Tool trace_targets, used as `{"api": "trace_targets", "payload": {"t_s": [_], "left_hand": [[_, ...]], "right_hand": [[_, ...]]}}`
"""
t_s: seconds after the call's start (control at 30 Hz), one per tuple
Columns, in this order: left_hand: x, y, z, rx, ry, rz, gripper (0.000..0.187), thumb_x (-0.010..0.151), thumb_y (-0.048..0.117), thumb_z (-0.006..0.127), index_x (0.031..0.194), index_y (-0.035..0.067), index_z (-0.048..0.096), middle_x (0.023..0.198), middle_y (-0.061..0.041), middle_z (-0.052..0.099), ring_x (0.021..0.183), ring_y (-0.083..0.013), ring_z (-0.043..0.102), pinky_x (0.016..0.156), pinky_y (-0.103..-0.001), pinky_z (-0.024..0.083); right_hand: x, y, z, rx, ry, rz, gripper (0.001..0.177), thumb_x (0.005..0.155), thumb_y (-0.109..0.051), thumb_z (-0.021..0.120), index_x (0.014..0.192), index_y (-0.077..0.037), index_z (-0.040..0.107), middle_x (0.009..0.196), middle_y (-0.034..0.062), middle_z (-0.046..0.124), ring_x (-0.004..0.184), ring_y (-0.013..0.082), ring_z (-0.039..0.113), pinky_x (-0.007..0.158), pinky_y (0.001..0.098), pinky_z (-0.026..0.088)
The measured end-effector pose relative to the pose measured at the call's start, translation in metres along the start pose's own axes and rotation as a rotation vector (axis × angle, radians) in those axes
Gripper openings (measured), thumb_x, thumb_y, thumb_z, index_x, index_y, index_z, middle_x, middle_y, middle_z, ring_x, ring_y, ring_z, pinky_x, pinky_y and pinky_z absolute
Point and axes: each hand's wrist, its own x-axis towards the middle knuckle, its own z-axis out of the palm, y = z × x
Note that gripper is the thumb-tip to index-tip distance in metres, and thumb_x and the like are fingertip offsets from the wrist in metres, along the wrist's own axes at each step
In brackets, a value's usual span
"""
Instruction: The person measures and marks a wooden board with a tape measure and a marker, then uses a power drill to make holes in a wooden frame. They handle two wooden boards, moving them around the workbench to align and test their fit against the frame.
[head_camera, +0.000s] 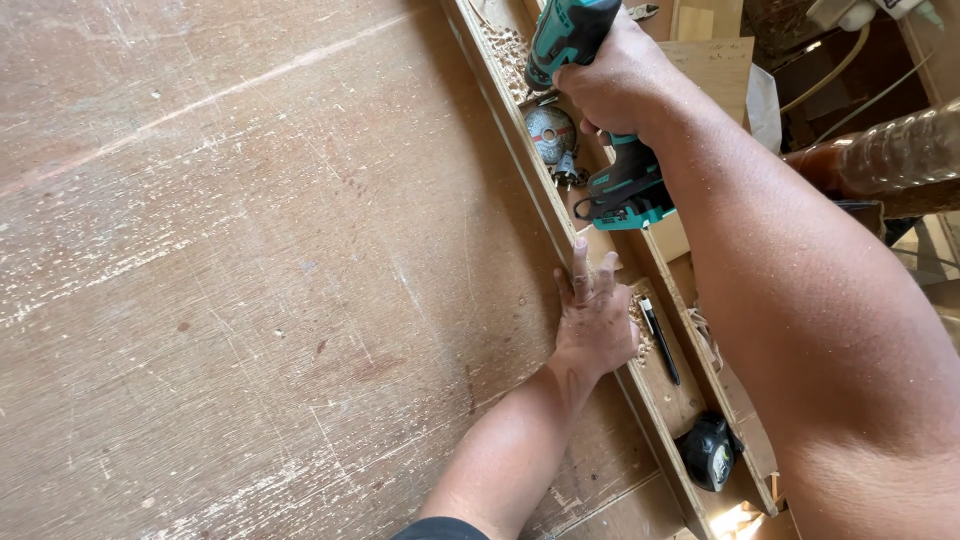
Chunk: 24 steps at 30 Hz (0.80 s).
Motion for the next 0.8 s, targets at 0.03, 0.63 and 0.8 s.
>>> {"api": "trace_targets", "payload": {"t_s": [0.03,0.63,0.8], "left_hand": [[0.000,-0.001,-0.001,-0.003,-0.021,-0.004,0.031,0.081,0.027,0.062,0.100,0.003,0.062,0.160,-0.024,0.019,0.148,-0.0567,-0.019,0.118,-0.077,0.010],[-0.005,0.013,-0.044,-0.085,-0.228,-0.091,0.048,0.084,0.025,0.063,0.130,0.016,0.056,0.171,-0.016,0.009,0.154,-0.0531,-0.020,0.123,-0.073,0.003],[-0.008,0.008,-0.003,-0.344,0.114,-0.046,0.097,0.088,0.046,0.071,0.159,0.022,0.011,0.169,-0.011,-0.005,0.151,-0.0479,-0.017,0.123,-0.069,0.001]], "right_hand": [[0.000,-0.002,0.000,-0.007,0.000,0.004,0.044,0.097,-0.019,0.070,0.135,-0.011,0.049,0.090,0.0101,0.072,0.065,0.0166,0.072,0.055,0.0352,0.060],[-0.095,0.050,0.021,-0.122,0.257,-0.313,0.094,0.092,-0.028,0.074,0.163,-0.001,0.018,0.098,0.0278,0.073,0.087,0.0436,0.072,0.081,0.0494,0.059],[-0.268,0.072,0.013,-0.109,0.357,-0.479,0.043,0.085,-0.017,0.073,0.127,-0.011,0.069,0.109,0.0198,0.073,0.093,0.0388,0.072,0.078,0.0445,0.058]]}}
